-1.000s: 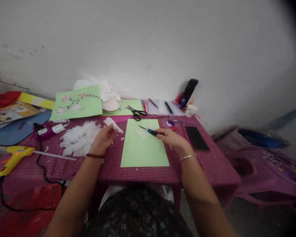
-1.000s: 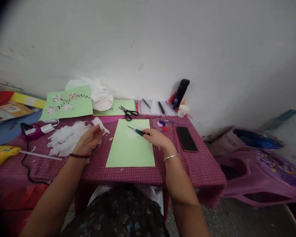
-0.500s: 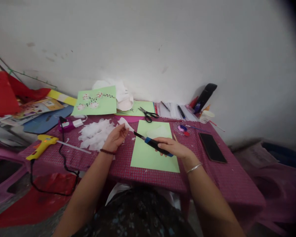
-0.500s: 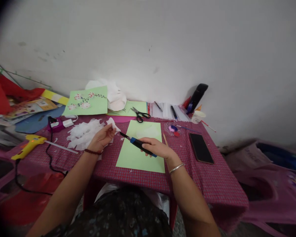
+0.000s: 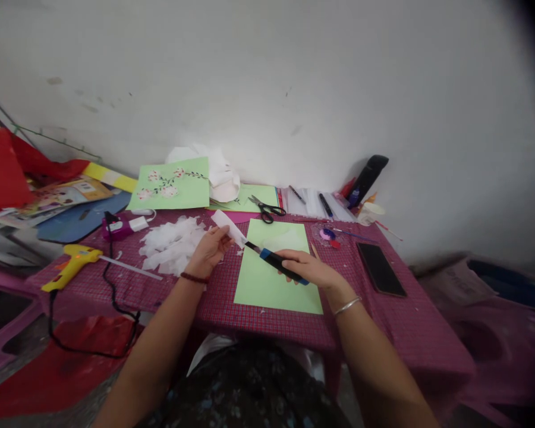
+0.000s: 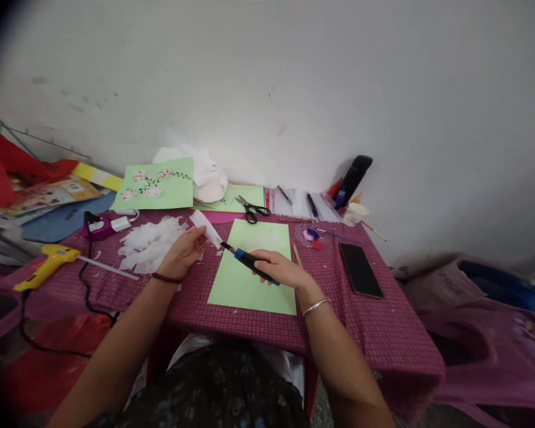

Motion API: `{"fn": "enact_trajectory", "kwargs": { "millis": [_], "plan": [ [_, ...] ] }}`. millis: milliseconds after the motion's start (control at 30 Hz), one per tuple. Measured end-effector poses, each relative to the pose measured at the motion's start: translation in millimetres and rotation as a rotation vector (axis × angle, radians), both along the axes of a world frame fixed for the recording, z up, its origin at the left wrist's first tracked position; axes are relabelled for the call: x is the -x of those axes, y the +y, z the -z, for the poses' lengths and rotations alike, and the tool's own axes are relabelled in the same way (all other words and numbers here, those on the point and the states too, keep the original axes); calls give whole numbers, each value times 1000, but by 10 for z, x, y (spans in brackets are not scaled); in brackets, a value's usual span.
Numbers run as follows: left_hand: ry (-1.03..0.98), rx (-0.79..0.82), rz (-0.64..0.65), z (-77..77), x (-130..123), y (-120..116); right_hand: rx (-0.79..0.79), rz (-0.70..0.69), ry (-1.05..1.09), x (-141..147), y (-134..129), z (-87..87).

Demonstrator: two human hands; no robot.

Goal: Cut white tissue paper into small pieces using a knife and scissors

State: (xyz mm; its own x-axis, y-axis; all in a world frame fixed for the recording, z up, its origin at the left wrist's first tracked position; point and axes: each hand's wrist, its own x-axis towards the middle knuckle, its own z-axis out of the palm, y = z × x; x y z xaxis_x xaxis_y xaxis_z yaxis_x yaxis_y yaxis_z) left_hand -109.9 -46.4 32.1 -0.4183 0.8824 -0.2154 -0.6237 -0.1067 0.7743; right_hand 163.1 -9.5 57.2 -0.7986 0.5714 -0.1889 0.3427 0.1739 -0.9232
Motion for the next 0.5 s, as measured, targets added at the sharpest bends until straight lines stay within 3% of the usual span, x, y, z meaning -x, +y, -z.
{"fn": "enact_trajectory", "kwargs": {
  "millis": [233,500],
  "plan": [
    [8,-27,36,1,-103,-3,31,33,33,75,-11,61],
    [203,-46,32,50,-130,-17,43,48,27,83,-17,63]
  ]
}}
